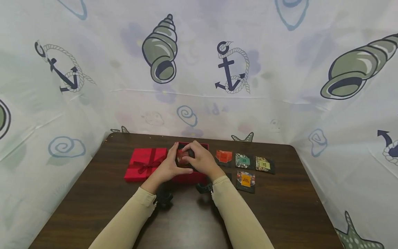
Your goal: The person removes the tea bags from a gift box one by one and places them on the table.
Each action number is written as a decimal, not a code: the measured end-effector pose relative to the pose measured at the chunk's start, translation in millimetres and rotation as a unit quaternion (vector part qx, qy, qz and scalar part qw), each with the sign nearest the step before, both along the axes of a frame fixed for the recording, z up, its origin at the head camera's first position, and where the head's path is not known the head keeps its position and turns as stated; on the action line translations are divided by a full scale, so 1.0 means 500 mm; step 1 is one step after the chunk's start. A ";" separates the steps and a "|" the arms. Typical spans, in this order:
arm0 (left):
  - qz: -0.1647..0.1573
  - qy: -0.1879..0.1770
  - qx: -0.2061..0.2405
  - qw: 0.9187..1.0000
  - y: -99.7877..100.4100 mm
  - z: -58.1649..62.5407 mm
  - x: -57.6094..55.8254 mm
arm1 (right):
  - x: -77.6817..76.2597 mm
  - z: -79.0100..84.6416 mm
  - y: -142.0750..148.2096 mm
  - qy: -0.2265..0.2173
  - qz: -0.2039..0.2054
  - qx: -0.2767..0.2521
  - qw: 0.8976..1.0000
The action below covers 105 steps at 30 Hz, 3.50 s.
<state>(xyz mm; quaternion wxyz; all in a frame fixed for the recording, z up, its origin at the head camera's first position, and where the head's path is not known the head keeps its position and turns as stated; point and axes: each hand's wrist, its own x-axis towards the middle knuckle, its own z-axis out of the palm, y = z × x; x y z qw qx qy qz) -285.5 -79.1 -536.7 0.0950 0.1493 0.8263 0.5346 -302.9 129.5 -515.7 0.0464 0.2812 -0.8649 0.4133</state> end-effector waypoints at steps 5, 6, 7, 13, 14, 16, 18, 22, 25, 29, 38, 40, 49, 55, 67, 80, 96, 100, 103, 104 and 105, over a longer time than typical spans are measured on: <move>0.009 0.005 -0.017 1.000 0.005 0.005 0.001 | 0.008 -0.002 0.006 0.023 -0.026 -0.035 0.999; 0.011 0.003 -0.019 1.000 0.006 0.005 0.002 | 0.011 -0.004 0.008 0.033 -0.035 -0.046 0.998; 0.012 0.000 -0.021 1.000 0.007 0.006 0.003 | 0.017 -0.006 0.010 0.044 -0.043 -0.055 0.997; 0.007 -0.012 -0.036 0.999 0.006 0.005 0.005 | 0.072 -0.020 0.019 0.191 -0.032 -0.020 0.981; 0.006 -0.007 -0.034 0.999 0.006 0.006 0.003 | 0.082 -0.023 0.020 0.215 -0.028 -0.017 0.976; 0.005 0.002 -0.031 1.000 0.007 0.007 -0.001 | 0.100 -0.028 0.022 0.256 -0.030 -0.029 0.966; 0.002 0.008 -0.031 0.999 0.009 0.008 -0.004 | 0.115 -0.038 0.027 0.285 -0.037 -0.058 0.956; 0.005 0.001 -0.036 0.999 0.013 0.008 -0.004 | 0.142 -0.062 0.046 0.324 -0.054 -0.111 0.938; 0.013 -0.006 -0.044 0.999 0.013 0.006 0.000 | 0.163 -0.079 0.067 0.341 -0.070 -0.133 0.928; 0.021 -0.010 -0.048 0.999 0.012 0.003 0.007 | 0.194 -0.108 0.099 0.358 -0.108 -0.181 0.910; 0.023 -0.011 -0.050 0.998 0.002 -0.002 0.001 | 0.261 -0.149 0.152 0.254 -0.132 -0.327 0.900; 0.024 -0.012 -0.051 0.998 0.001 -0.002 0.001 | 0.269 -0.150 0.161 0.245 -0.150 -0.320 0.903; 0.019 -0.008 -0.031 0.999 0.001 -0.001 0.003 | 0.288 -0.136 0.219 0.267 -0.222 -0.282 0.894; 0.015 -0.007 -0.026 1.000 0.002 -0.001 0.004 | 0.291 -0.086 0.284 0.345 -0.320 -0.338 0.815; 0.011 -0.011 -0.027 1.000 0.003 -0.003 0.005 | 0.270 -0.120 0.412 0.240 -0.488 -0.363 0.757; 0.016 -0.011 -0.034 0.999 0.002 -0.002 -0.003 | 0.249 -0.139 0.429 0.188 -0.423 -0.430 0.775; 0.016 -0.010 -0.038 0.999 0.004 -0.006 -0.005 | 0.258 -0.139 0.440 0.109 -0.494 -0.277 0.817; 0.014 -0.013 -0.035 0.999 0.005 -0.004 -0.007 | 0.257 -0.152 0.458 0.041 -0.504 -0.228 0.832; 0.013 -0.013 -0.036 0.999 0.004 -0.003 -0.007 | 0.260 -0.152 0.467 -0.017 -0.518 -0.173 0.838; 0.013 -0.013 -0.037 0.999 0.004 -0.003 -0.007 | 0.260 -0.152 0.470 -0.033 -0.522 -0.153 0.838; 0.013 -0.013 -0.037 0.999 0.004 -0.003 -0.008 | 0.260 -0.152 0.473 -0.045 -0.525 -0.133 0.839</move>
